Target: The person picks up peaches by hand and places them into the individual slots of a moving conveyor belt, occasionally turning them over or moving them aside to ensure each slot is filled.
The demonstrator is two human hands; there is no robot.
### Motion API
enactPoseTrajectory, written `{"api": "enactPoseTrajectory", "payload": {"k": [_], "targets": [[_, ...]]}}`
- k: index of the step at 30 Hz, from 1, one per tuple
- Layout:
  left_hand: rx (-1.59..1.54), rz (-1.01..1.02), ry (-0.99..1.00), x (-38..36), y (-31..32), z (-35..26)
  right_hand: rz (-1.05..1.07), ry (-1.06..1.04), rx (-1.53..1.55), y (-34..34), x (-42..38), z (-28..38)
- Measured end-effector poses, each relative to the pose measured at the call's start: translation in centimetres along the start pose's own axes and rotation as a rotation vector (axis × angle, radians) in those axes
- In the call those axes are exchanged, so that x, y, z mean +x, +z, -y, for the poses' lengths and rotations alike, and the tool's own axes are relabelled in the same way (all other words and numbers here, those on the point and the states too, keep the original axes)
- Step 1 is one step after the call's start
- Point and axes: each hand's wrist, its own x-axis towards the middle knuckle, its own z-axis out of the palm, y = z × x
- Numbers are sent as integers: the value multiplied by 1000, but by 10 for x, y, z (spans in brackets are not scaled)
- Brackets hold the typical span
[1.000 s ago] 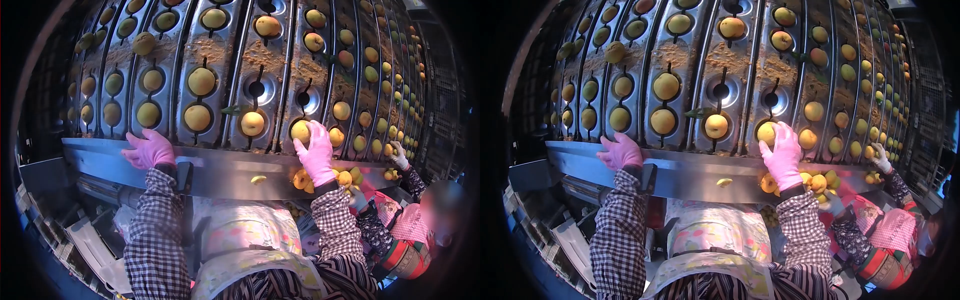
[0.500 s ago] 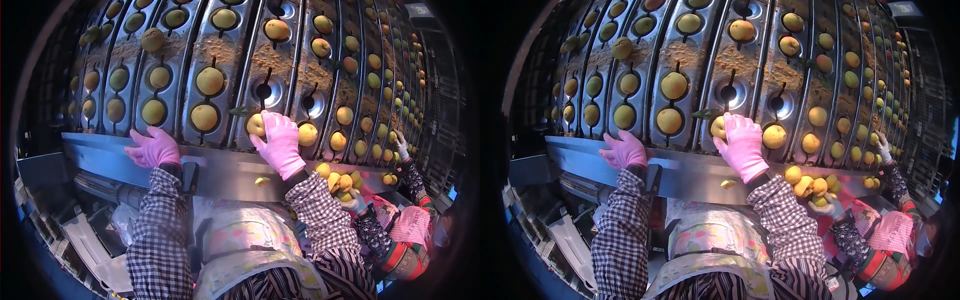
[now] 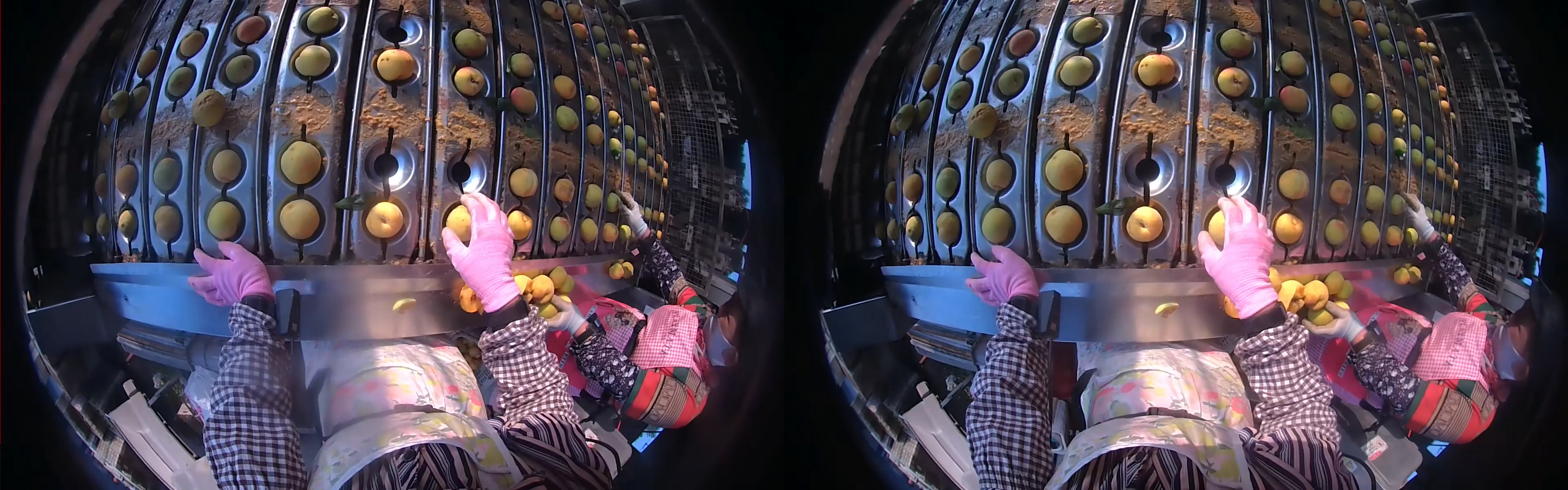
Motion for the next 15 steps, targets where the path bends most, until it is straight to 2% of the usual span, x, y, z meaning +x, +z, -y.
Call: {"api": "enactPoseTrajectory", "payload": {"k": [2,5,6,9,14,15], "targets": [[-5,12,-10,-1,-5,-3,10,64,-81,6,-4,-35],[19,14,1,8,-2,1,14,121,343,34,-11,-68],[26,22,-4,11,-3,1,-54,63,320,34,-9,-60],[43,37,-18,23,-10,2,-31,52,208,26,-4,-39],[54,54,-17,46,-17,4,-112,63,125,40,-16,-42],[53,55,-24,53,-17,6,-90,92,21,37,-15,-33]]}}
